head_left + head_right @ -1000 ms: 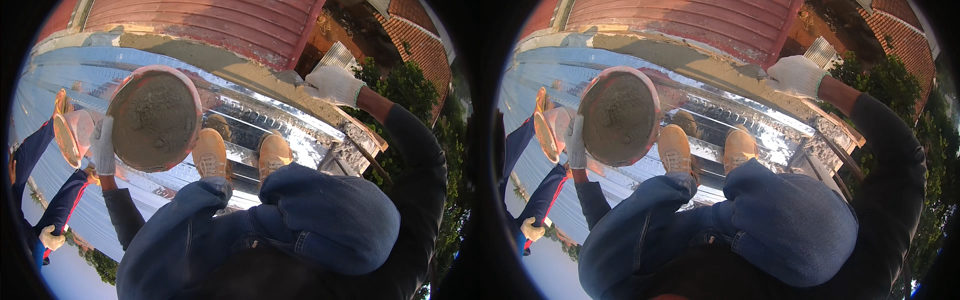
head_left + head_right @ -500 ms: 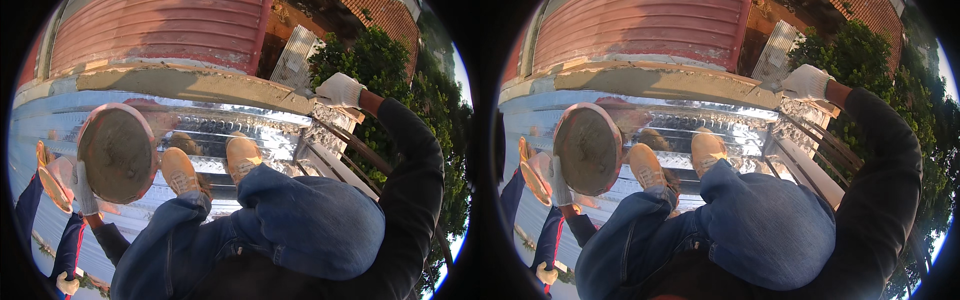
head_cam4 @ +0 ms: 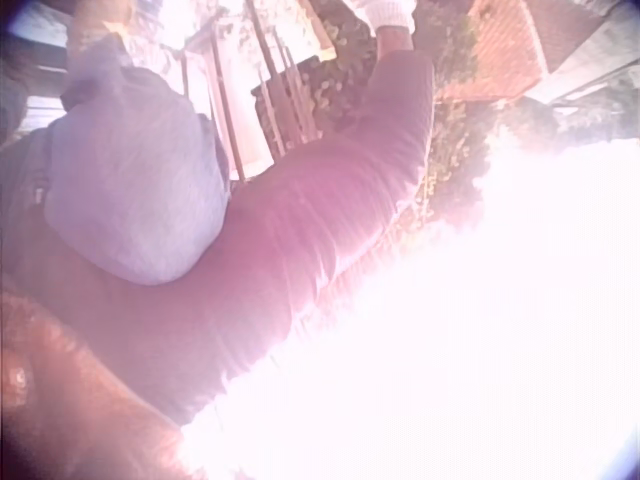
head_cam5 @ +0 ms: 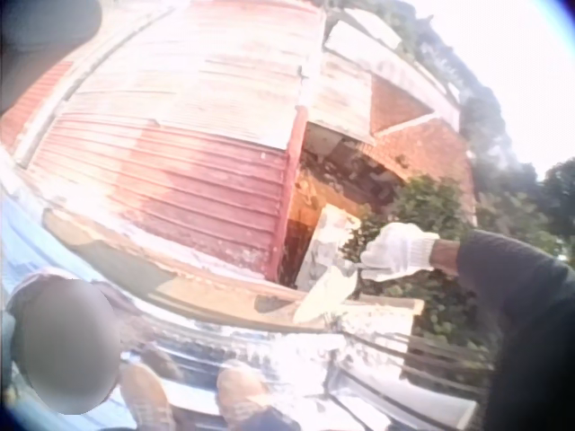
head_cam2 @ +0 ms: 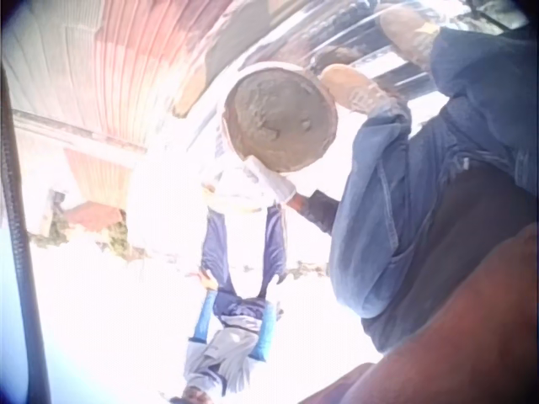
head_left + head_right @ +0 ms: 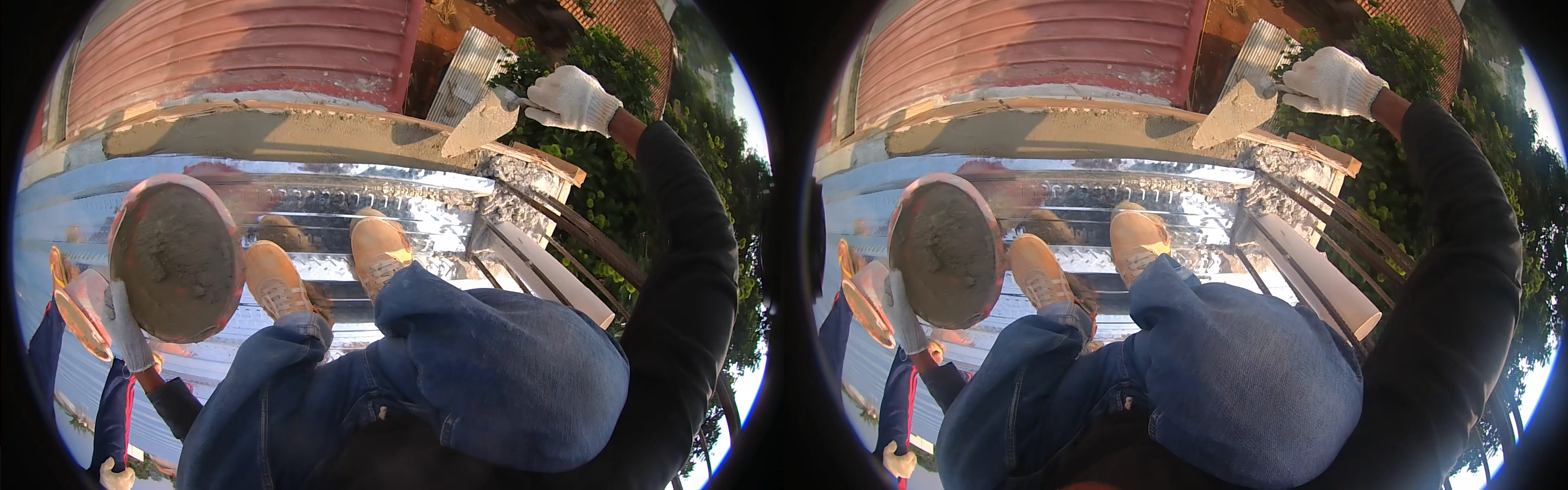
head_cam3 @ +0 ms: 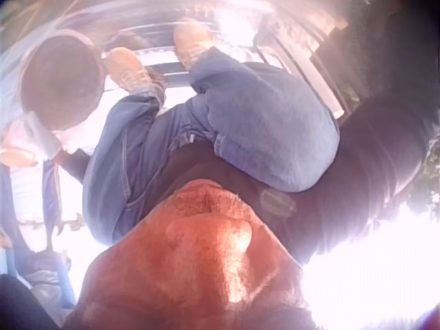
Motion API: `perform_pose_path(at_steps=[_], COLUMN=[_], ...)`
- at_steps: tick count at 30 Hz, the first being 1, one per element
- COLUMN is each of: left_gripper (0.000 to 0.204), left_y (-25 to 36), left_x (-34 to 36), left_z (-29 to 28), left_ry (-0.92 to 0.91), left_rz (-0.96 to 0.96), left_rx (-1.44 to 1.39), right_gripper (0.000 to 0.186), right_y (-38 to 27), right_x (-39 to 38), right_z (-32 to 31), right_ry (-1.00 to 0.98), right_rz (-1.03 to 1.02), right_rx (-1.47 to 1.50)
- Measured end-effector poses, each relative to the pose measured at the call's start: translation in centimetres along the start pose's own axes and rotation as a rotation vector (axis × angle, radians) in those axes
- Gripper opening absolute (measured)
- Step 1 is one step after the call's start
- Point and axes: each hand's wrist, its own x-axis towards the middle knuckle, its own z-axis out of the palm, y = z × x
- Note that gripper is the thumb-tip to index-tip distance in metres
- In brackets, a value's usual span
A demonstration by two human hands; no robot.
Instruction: The person scoops wet cement from a bucket with a trowel and spreads it along the edge of a corrugated metal roof. The person repeatedly smooths the cement along the roof ridge while standing on a metal scaffold.
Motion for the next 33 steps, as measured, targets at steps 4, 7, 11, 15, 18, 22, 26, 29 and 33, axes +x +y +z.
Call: perform_pose_path(at_steps=[4,7,11,15,18,22,26,29,33], left_gripper=[0.033,0.035,0.036,0.037,0.034,0.032,0.033,0.035,0.036], left_y=[2.1,3.1,5.7,4.8,2.5,6.3,9.9,11.6,13.0], left_x=[-1.1,-1.8,-4.0,-4.2,-4.2,-5.2,-6.9,-8.0,-7.9], left_z=[-0.1,0.9,2.2,2.1,0.3,4.1,6.8,7.2,8.1], left_ry=[0.008,0.014,0.064,-0.004,-0.024,0.032,0.109,0.102,0.111], left_rz=[-0.015,-0.021,-0.090,-0.036,-0.024,-0.023,0.033,-0.053,0.002], left_rx=[0.072,0.058,-0.028,0.017,-0.009,-0.058,-0.069,-0.075,0.018], right_gripper=[0.038,0.031,0.029,0.033,0.033,0.027,0.036,0.046,0.050], right_y=[-3.1,-6.1,-9.1,-11.2,-13.1,-14.0,-16.6,-19.3,-22.7], right_x=[6.6,12.0,16.2,16.9,16.7,15.6,16.5,19.1,22.2], right_z=[-2.9,-5.9,-12.9,-13.4,-12.3,-11.9,-15.4,-16.8,-16.4], right_ry=[0.248,0.402,0.400,0.387,0.352,0.329,0.495,0.465,0.452], right_rz=[-0.023,-0.095,-0.270,-0.224,-0.134,-0.056,-0.193,-0.232,-0.239], right_rx=[0.131,0.296,0.345,0.431,0.400,0.508,0.495,0.238,0.127])
